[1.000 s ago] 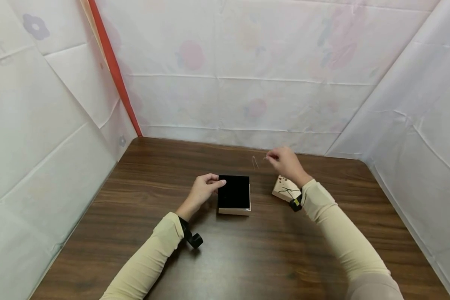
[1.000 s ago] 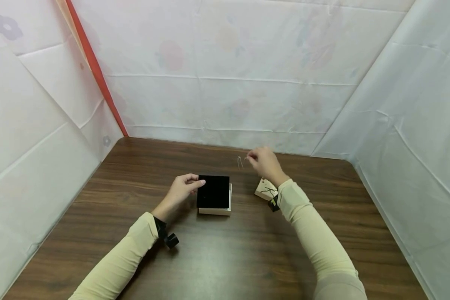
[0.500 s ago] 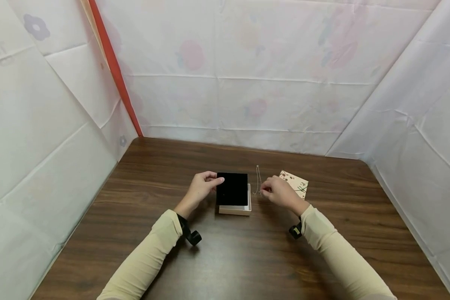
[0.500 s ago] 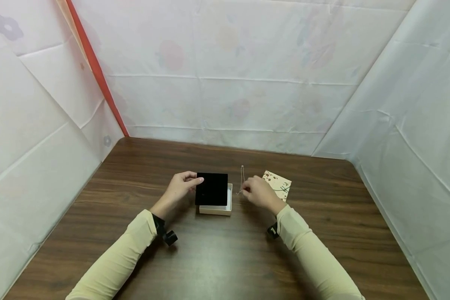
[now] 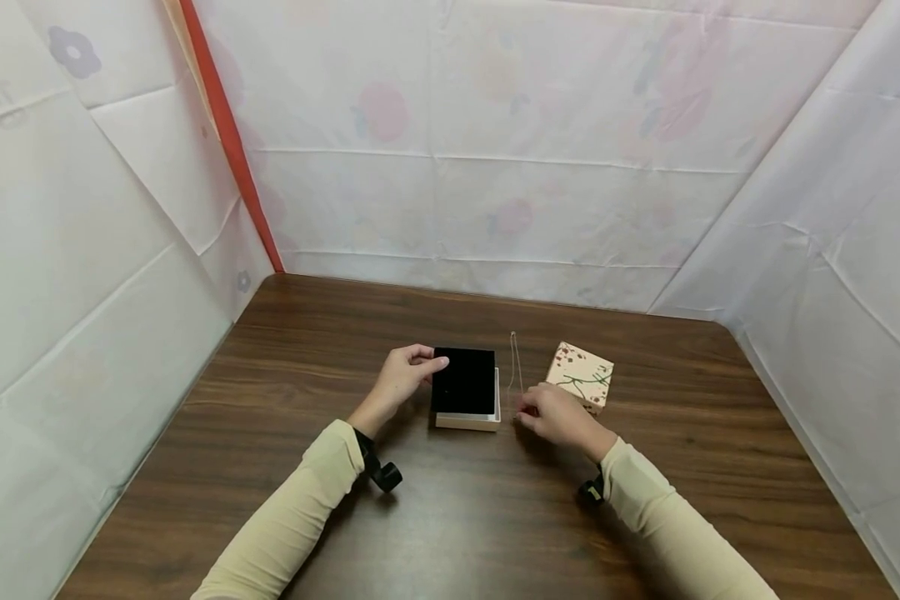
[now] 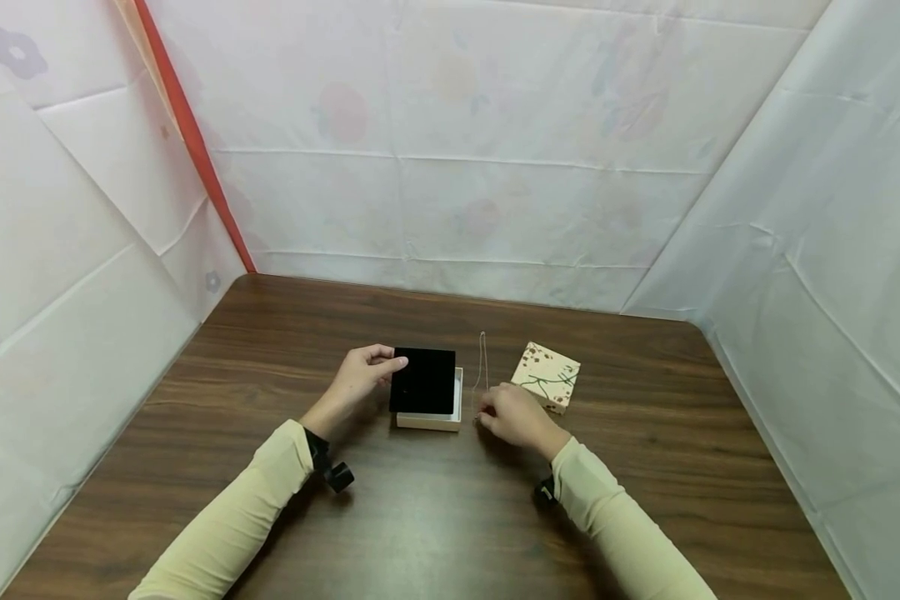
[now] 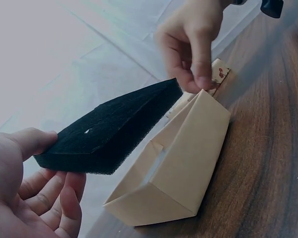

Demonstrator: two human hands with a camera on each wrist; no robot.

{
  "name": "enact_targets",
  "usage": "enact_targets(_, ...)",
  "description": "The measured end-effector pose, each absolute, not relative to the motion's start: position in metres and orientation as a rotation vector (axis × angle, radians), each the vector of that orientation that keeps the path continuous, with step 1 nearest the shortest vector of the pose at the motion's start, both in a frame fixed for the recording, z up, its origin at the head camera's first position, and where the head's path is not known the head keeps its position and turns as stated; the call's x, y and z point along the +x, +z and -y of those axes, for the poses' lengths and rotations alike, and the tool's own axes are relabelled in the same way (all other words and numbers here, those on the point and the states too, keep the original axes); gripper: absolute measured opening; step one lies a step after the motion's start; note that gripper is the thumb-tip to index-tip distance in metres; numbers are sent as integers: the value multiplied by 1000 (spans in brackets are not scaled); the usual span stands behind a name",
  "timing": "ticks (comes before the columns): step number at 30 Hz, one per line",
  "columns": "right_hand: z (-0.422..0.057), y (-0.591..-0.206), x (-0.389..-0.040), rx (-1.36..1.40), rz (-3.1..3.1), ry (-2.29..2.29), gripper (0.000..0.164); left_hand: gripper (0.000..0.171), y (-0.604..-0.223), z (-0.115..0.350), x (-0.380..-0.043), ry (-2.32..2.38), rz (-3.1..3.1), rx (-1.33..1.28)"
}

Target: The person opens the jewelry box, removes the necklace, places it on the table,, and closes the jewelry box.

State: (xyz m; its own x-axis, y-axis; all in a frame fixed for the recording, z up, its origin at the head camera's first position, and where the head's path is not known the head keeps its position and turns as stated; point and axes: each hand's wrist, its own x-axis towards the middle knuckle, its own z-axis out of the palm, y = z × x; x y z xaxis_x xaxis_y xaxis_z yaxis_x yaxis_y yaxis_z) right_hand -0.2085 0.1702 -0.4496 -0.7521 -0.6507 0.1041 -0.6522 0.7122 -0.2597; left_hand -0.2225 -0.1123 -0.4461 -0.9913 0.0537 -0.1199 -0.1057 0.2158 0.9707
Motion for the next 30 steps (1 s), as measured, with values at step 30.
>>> enact_targets(30, -171, -459, -194, 1303, 2985, 544, 13, 31, -452, 110, -222, 1891, -2323, -67)
